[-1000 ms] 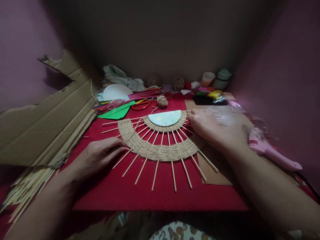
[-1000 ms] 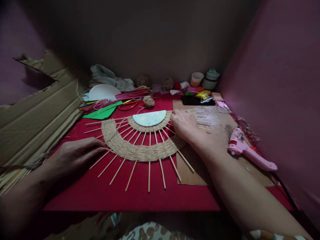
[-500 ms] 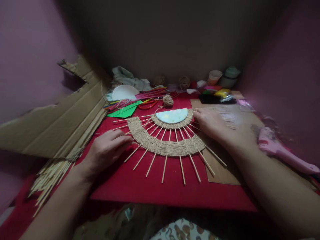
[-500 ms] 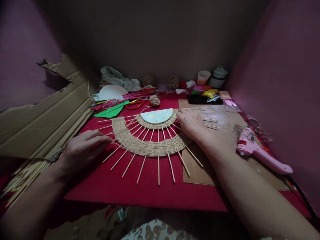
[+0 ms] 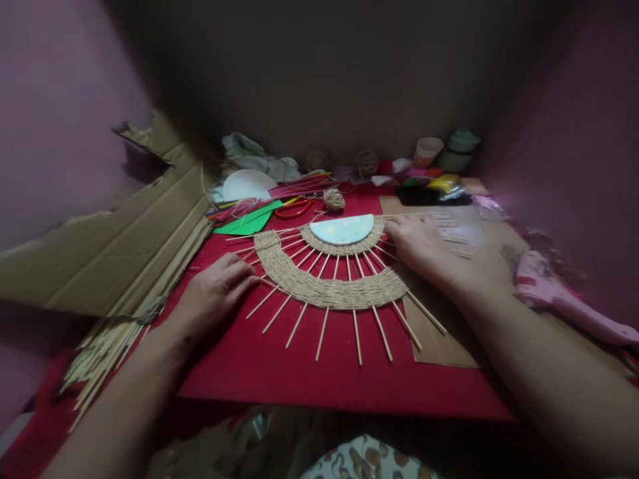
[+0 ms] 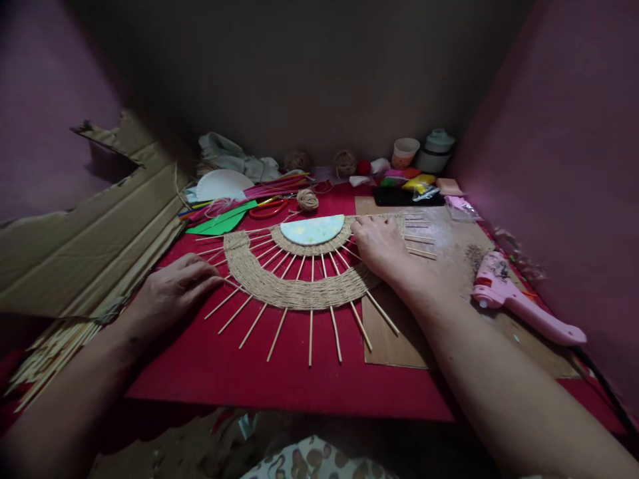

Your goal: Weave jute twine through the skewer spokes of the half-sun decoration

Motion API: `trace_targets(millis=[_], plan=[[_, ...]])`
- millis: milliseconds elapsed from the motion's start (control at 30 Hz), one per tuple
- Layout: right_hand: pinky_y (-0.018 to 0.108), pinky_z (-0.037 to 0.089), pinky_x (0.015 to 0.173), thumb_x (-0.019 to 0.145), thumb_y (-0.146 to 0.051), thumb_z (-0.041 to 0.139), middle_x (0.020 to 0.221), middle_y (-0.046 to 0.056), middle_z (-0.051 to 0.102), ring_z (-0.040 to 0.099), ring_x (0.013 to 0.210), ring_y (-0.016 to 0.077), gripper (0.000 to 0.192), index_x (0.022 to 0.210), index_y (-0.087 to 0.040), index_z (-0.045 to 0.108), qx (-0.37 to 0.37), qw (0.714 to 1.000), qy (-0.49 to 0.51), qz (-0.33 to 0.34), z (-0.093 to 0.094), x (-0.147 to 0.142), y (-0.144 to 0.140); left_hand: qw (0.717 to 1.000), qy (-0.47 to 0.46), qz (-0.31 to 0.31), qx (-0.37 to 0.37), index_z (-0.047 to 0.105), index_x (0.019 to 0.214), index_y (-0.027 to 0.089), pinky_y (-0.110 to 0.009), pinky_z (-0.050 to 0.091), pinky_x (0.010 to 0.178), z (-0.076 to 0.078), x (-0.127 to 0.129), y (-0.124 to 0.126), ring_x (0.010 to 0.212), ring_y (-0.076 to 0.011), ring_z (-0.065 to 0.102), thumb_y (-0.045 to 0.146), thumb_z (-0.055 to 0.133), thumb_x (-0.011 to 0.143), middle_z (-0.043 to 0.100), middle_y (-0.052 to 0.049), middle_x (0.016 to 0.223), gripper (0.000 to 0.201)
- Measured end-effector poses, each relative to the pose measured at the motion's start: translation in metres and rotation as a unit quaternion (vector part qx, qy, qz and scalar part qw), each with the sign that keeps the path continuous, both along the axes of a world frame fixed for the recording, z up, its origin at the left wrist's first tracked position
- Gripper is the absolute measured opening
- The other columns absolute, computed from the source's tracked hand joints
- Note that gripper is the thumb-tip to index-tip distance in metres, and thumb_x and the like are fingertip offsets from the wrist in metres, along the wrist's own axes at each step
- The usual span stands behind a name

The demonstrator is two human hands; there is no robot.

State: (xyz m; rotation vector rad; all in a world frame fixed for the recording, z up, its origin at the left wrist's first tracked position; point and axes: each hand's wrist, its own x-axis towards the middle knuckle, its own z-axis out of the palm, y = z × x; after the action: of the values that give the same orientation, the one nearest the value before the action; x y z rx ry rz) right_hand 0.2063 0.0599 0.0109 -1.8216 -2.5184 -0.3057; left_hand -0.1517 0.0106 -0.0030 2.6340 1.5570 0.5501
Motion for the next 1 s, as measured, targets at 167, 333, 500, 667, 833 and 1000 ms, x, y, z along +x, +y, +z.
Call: trace_targets(millis=[167,333,500,667,833,1000], plan=[[0.036,0.039,0.08,0.089,-0.011,0.039,0.112,0.018,0.062,0.053,0.102,0.0262,0.029,0.105,-0.01,0.063,-0.014,0.999,0.029,0.017,-0.003,0.003,0.005,0.999,-0.035,-0.01,-0.024,0.059,0.081,0.018,-0.027,0.045,0.068,-0.001,0.003,0.001,0.072,-0.0155,0.056,0.044,0.044,0.092,0.06,-0.004,0.079,0.032],[0.032,0.04,0.084,0.089,-0.01,0.039,0.113,0.015,0.062,0.053,0.104,0.0235,0.027,0.103,-0.01,0.063,-0.005,0.999,0.032,0.02,-0.002,0.002,0.004,0.996,-0.06,-0.022,-0.058,0.059,0.091,0.024,-0.028,0.05,0.068,0.001,0.005,0.001,0.073,-0.0174,0.062,0.04,0.05,0.089,0.068,0.001,0.085,0.019],[0.032,0.04,0.083,0.091,-0.01,0.038,0.112,0.013,0.063,0.053,0.104,0.0232,0.028,0.105,-0.011,0.062,0.0,0.999,0.039,0.025,-0.002,0.002,0.005,0.992,-0.067,-0.035,-0.102,0.061,0.092,0.027,-0.029,0.052,0.07,0.004,0.004,0.0,0.077,-0.0189,0.065,0.042,0.051,0.087,0.071,0.002,0.089,0.019],[0.031,0.04,0.08,0.09,-0.013,0.045,0.107,0.011,0.065,0.055,0.099,0.0223,0.023,0.1,-0.015,0.065,0.01,0.998,0.061,0.031,-0.003,0.005,0.01,0.979,-0.052,-0.049,-0.189,0.063,0.09,0.021,-0.021,0.05,0.068,0.006,0.006,-0.003,0.074,-0.0138,0.064,0.042,0.049,0.089,0.069,0.0,0.085,0.026],[0.031,0.04,0.076,0.09,-0.014,0.045,0.102,0.01,0.066,0.057,0.094,0.0218,0.023,0.095,-0.017,0.067,0.038,0.994,0.097,0.022,-0.009,0.006,0.012,0.982,-0.044,-0.052,-0.178,0.063,0.088,0.019,-0.02,0.048,0.067,0.007,0.009,-0.006,0.072,-0.013,0.064,0.041,0.048,0.09,0.069,-0.001,0.083,0.027],[0.032,0.039,0.076,0.09,-0.015,0.044,0.102,0.011,0.066,0.057,0.092,0.0218,0.024,0.096,-0.015,0.068,0.054,0.991,0.122,0.018,-0.016,0.005,0.013,0.984,-0.031,-0.056,-0.166,0.062,0.09,0.017,-0.021,0.048,0.068,0.008,0.01,-0.007,0.073,-0.0129,0.063,0.039,0.047,0.09,0.068,-0.002,0.085,0.027]])
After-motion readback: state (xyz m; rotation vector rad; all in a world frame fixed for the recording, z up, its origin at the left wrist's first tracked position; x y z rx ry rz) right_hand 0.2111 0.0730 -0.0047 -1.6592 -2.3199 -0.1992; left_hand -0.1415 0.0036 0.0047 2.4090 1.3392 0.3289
